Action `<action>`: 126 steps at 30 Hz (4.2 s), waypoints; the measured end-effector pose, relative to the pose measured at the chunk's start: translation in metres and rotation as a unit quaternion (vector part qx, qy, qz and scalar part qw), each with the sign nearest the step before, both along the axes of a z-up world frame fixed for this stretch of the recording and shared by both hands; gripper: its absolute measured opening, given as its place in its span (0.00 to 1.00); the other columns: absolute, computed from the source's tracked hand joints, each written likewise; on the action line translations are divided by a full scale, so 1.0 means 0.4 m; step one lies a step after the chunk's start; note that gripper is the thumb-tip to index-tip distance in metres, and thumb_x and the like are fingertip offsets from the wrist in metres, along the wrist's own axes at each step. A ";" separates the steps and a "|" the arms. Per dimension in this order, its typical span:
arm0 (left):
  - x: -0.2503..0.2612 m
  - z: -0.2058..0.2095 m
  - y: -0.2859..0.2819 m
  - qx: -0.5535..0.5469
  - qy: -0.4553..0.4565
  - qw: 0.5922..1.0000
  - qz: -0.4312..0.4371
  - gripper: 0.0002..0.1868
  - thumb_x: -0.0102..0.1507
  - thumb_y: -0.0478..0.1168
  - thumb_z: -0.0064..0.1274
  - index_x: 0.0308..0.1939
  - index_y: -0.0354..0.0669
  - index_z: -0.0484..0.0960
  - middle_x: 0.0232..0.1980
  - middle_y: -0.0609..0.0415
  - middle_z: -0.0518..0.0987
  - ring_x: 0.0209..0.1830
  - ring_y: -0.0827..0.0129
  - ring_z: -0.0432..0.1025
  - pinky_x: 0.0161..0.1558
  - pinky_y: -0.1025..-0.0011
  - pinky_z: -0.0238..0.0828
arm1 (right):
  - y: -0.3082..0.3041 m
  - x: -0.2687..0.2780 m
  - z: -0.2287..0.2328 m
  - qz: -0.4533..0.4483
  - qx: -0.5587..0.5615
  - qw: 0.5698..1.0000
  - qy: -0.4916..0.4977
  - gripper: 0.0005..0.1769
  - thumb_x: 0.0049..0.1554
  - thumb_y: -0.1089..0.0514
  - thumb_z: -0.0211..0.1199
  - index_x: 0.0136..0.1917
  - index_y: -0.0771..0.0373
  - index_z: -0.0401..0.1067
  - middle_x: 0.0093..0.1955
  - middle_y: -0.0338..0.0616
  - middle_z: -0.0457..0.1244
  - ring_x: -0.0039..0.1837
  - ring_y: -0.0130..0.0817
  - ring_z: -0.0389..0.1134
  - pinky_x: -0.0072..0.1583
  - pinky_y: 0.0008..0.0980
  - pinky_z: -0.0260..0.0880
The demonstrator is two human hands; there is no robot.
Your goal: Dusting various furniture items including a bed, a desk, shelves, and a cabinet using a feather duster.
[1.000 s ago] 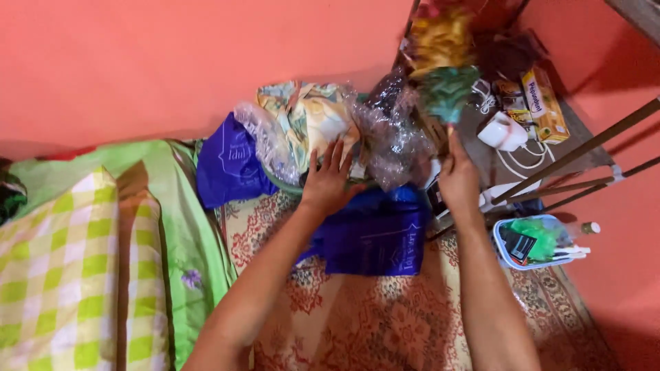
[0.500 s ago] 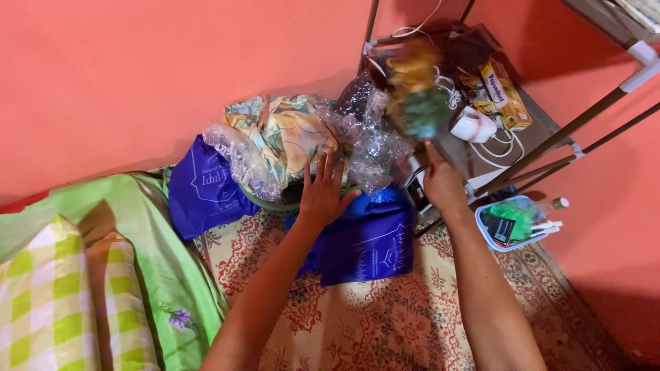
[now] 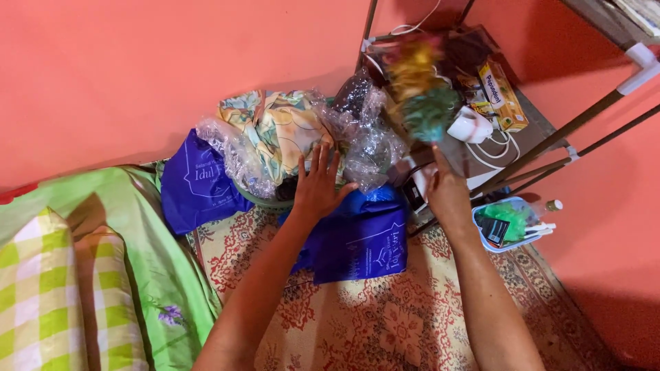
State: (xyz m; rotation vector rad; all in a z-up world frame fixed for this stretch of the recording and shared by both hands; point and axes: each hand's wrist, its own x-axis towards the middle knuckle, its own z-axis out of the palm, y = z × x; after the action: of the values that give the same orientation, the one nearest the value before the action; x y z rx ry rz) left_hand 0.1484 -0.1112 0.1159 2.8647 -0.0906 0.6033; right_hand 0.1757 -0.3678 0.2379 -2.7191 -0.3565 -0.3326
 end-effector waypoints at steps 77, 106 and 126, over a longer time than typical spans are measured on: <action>0.294 -0.077 0.220 -0.010 -0.002 0.994 -0.106 0.38 0.62 0.60 0.53 0.74 0.55 0.66 0.82 0.36 0.49 0.82 0.36 0.41 0.66 0.33 0.54 | 0.203 0.072 -0.046 -0.069 0.061 0.992 0.082 0.30 0.57 0.48 0.57 0.73 0.36 0.67 0.40 0.51 0.73 0.47 0.55 0.75 0.52 0.54 0.74; 0.291 -0.012 0.230 -0.006 0.209 0.973 -0.096 0.34 0.68 0.61 0.40 0.76 0.55 0.64 0.85 0.46 0.41 0.85 0.45 0.32 0.75 0.38 0.38 | 0.332 0.131 0.035 -0.189 -0.095 0.962 0.172 0.20 0.58 0.39 0.53 0.61 0.31 0.78 0.41 0.57 0.72 0.49 0.55 0.76 0.52 0.54 0.77; 0.240 0.050 0.090 0.086 0.296 0.937 -0.164 0.36 0.69 0.61 0.39 0.77 0.50 0.58 0.84 0.44 0.36 0.83 0.42 0.29 0.75 0.34 0.29 | 0.094 -0.298 -0.350 -0.269 0.108 0.912 0.291 0.25 0.66 0.50 0.47 0.75 0.44 0.66 0.36 0.46 0.71 0.31 0.36 0.69 0.34 0.36 0.74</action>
State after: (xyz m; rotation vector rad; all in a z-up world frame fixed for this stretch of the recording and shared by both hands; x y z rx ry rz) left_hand 0.2446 -0.0752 0.1359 2.9570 -0.5300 -0.3519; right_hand 0.0563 -0.3300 0.0977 -2.4905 0.5679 0.2929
